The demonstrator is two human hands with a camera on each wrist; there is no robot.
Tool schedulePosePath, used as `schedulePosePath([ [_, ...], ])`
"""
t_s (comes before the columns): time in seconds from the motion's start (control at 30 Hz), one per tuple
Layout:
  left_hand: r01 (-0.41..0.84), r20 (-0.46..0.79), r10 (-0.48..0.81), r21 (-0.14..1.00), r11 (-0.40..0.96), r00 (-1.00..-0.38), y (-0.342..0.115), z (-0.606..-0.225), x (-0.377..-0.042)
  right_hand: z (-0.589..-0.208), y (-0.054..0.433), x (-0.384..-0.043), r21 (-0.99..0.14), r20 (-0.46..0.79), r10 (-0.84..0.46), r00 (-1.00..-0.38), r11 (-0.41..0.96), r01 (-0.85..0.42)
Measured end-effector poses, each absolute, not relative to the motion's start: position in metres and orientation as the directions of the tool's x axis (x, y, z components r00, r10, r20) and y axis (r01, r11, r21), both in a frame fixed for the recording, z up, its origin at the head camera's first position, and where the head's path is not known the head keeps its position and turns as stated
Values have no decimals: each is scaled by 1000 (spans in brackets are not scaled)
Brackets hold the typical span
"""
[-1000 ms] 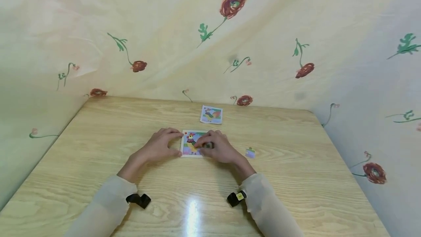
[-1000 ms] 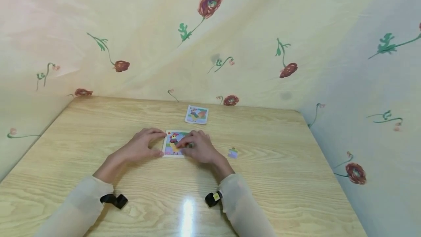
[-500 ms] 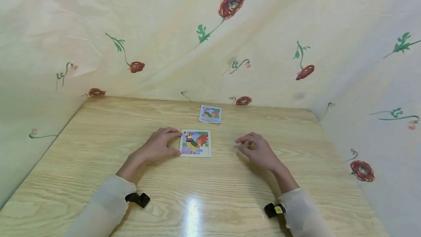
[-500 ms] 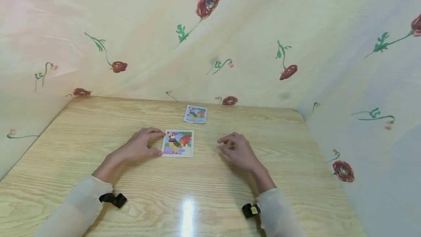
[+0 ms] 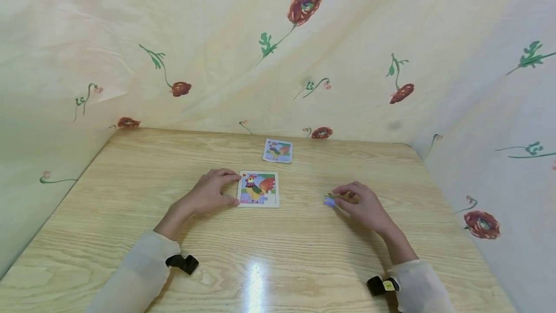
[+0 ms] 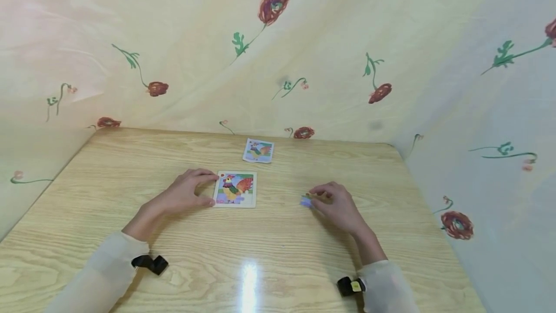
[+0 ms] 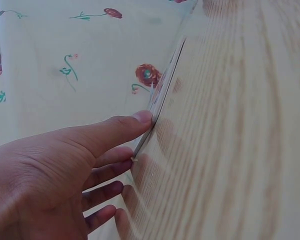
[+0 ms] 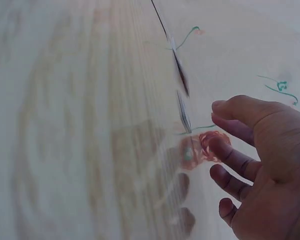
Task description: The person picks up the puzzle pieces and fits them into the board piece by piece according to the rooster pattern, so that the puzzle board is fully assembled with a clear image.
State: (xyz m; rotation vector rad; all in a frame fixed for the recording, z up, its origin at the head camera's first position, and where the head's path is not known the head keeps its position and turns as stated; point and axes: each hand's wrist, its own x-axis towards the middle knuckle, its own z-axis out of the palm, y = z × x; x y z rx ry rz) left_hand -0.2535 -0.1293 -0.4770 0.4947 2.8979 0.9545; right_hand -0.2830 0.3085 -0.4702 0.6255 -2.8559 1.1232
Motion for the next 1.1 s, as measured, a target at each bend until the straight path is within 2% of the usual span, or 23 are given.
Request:
schedulePosePath([
  [0.5,284,55,312,586,759,-948,-130,-474,-253,-481,308,-287,-570,201,-366,-909,711,-412],
  [1.1,273,48,305,591,759,-951,-129,-475,-251,-477,292,-285,-598,207,-402,-892,669,-441],
])
